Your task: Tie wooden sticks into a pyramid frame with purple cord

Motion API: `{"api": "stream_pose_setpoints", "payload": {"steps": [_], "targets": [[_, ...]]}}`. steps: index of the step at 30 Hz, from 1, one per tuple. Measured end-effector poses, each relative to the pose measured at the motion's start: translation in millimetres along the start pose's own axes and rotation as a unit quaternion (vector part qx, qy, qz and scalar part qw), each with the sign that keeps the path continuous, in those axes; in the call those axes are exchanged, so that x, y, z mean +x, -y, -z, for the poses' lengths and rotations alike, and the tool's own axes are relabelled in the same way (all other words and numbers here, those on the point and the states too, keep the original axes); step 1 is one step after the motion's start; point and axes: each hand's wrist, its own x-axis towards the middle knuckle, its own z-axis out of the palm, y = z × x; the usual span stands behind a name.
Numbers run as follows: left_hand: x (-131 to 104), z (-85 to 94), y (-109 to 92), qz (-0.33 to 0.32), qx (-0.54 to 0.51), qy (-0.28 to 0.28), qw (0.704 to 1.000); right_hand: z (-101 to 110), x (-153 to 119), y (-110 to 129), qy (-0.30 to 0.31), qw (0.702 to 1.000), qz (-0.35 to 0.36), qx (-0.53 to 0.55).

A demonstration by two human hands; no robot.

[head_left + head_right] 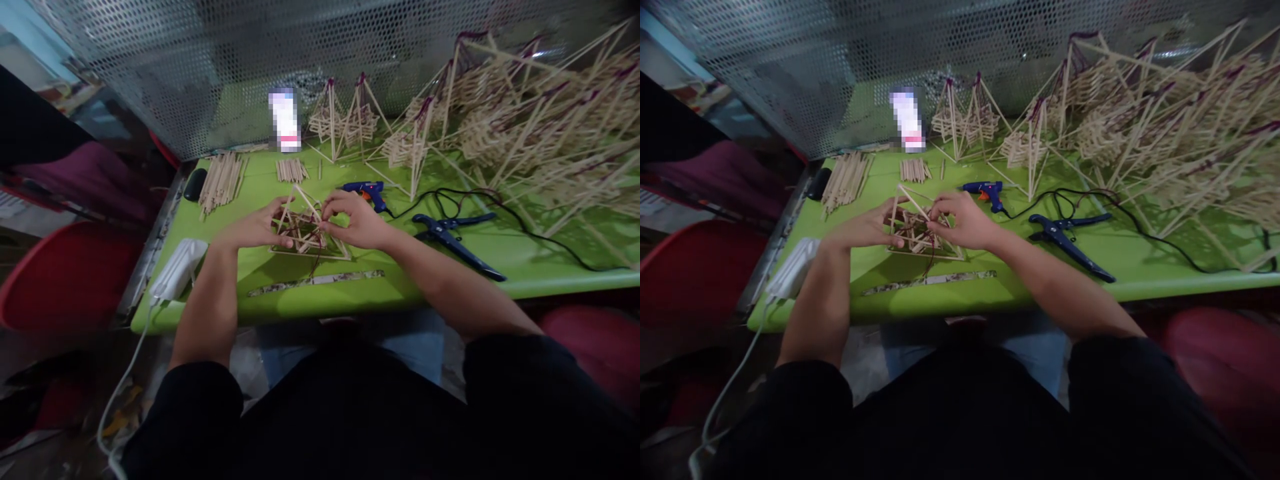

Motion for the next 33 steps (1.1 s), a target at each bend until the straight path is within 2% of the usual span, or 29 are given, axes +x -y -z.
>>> {"api": "stream_pose_setpoints", "payload": {"steps": [4, 9, 13, 18, 23, 27, 30, 33], "targets": [[1, -2.4, 3, 0.027, -0.060, 0.028, 0.997, 6, 1, 2, 0.041, 0.997, -0.002, 0.061], [0, -9.9, -8, 0.022, -0.046, -0.003, 0.999, 13, 2, 1, 0.042, 0.997, -0.007, 0.058], [-1, -16.3, -24, 0.046, 0.025, -0.020, 0.998, 26, 4, -7, 0.009, 0.996, -0.053, 0.071], [0, -20.7, -34, 0.092, 0.107, -0.003, 0.990, 37, 5, -14, 0.015, 0.994, -0.079, 0.069], [0, -23.8, -42, 0.076, 0.112, -0.018, 0.991, 29, 1, 3, 0.083, 0.991, -0.064, 0.083], [-3, -24.0, -47, 0.037, 0.088, -0.030, 0.995, 19, -2, 19, 0.138, 0.986, -0.080, 0.055], [-7, -22.2, -44, 0.034, 0.059, -0.028, 0.997, 15, -3, 21, 0.128, 0.986, -0.103, 0.038], [-9, -20.2, -37, 0.026, 0.047, -0.051, 0.997, 16, -3, 17, 0.093, 0.991, -0.090, 0.040]]}}
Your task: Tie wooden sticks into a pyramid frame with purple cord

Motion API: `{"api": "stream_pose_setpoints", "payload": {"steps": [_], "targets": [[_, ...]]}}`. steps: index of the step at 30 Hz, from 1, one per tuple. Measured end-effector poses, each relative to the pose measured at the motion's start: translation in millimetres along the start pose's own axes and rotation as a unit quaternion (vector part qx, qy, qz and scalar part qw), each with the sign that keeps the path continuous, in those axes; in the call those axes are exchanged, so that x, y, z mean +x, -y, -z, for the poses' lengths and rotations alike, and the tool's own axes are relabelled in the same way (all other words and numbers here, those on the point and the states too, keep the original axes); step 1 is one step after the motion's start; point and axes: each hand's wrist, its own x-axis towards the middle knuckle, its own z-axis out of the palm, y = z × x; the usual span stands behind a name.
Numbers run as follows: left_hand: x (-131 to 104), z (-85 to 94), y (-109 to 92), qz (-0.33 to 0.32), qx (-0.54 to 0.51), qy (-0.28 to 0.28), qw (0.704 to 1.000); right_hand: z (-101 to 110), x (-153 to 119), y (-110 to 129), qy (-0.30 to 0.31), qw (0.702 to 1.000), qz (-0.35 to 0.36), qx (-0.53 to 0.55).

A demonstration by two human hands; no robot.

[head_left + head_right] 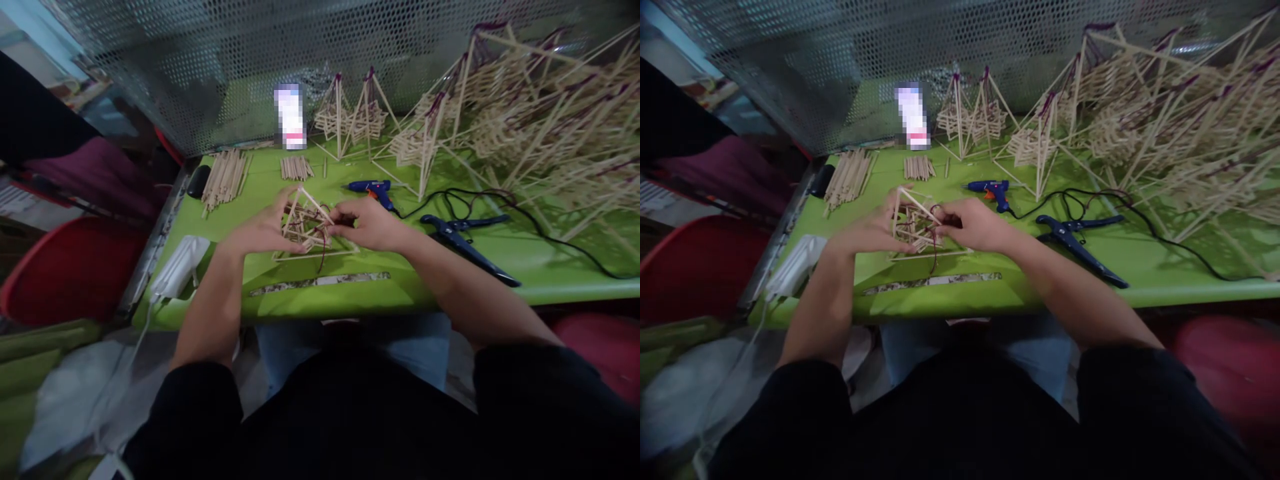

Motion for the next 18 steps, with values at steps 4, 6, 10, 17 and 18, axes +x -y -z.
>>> {"api": "stream_pose_setpoints", "payload": {"steps": [4, 6, 10, 17, 18], "targets": [[2, -1.2, 7, -0.011, -0.013, -0.030, 0.999, 5, 2, -6, -0.031, 0.999, 0.016, 0.002], [6, -3.5, 9, -0.007, -0.025, -0.039, 0.999, 7, 2, -9, -0.043, 0.999, 0.013, -0.006], [14, -10.8, 10, -0.001, -0.056, -0.063, 0.996, 11, 2, -13, -0.054, 0.998, 0.012, -0.035], [23, -25.3, 12, 0.010, -0.092, -0.054, 0.994, 17, 2, -7, -0.037, 0.999, -0.024, -0.007], [24, -26.6, 12, 0.013, -0.091, -0.048, 0.995, 18, 2, -7, -0.029, 0.999, -0.028, -0.001]]}}
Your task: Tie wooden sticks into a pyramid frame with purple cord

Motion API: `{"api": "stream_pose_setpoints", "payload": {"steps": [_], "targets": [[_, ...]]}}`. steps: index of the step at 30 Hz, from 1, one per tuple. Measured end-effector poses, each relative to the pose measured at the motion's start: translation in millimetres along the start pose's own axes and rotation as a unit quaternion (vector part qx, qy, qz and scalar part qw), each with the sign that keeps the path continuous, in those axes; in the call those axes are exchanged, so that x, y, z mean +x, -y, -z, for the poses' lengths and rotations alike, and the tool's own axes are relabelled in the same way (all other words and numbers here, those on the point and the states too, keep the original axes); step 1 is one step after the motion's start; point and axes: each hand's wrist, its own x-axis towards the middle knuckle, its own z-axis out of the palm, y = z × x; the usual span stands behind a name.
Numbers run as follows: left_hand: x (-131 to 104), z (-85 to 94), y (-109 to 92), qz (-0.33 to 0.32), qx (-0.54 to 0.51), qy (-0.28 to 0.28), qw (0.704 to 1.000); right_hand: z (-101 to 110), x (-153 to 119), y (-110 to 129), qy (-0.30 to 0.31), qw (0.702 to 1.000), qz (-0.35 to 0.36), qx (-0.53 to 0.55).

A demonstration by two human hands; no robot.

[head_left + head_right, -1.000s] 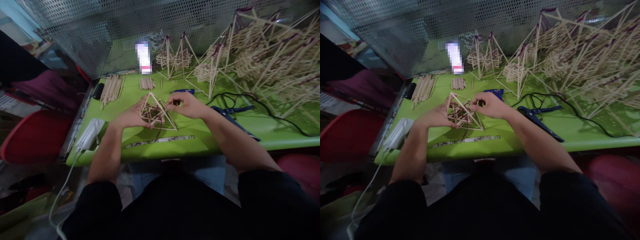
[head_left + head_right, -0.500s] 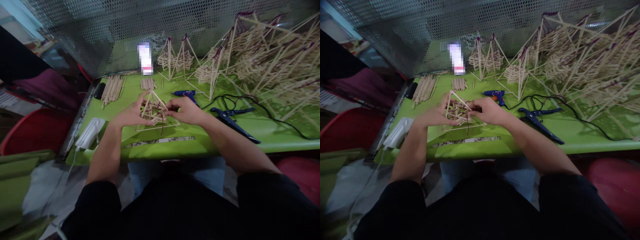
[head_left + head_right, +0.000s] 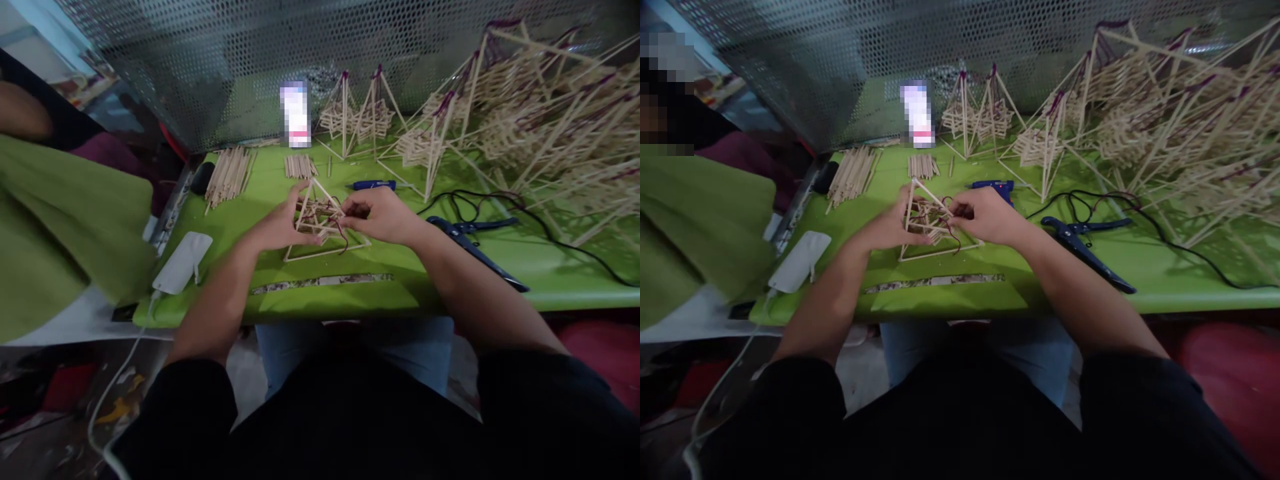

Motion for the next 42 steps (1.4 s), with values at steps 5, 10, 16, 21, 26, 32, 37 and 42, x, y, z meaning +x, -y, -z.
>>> {"api": "stream_pose_setpoints", "payload": {"steps": [5, 10, 16, 21, 26, 32, 37, 42], "targets": [[1, -1.5, -1, 0.033, 0.013, 0.037, 0.999, 8, 3, -11, -0.003, 0.999, -0.021, 0.044], [3, -1.8, 1, 0.023, 0.031, 0.080, 0.996, 17, 8, -30, -0.064, 0.996, -0.031, 0.062], [1, 15.5, 18, 0.036, 0.041, 0.127, 0.990, 21, 8, -36, -0.075, 0.993, -0.065, 0.058], [-3, 48.5, 34, -0.056, -0.048, 0.150, 0.986, 16, 10, -50, -0.041, 0.994, -0.089, 0.053], [10, 32.7, 29, -0.018, -0.165, -0.058, 0.984, 1, 16, -59, -0.045, 0.993, -0.088, 0.070], [25, -7.8, 24, -0.021, -0.224, -0.029, 0.974, -9, 17, -57, -0.078, 0.996, -0.016, 0.040], [31, -13.6, 31, 0.018, -0.247, 0.027, 0.968, -7, 14, -58, -0.006, 0.996, -0.008, 0.092], [38, -14.7, 36, 0.002, -0.234, 0.038, 0.971, -5, 14, -60, 0.031, 0.996, 0.015, 0.077]]}}
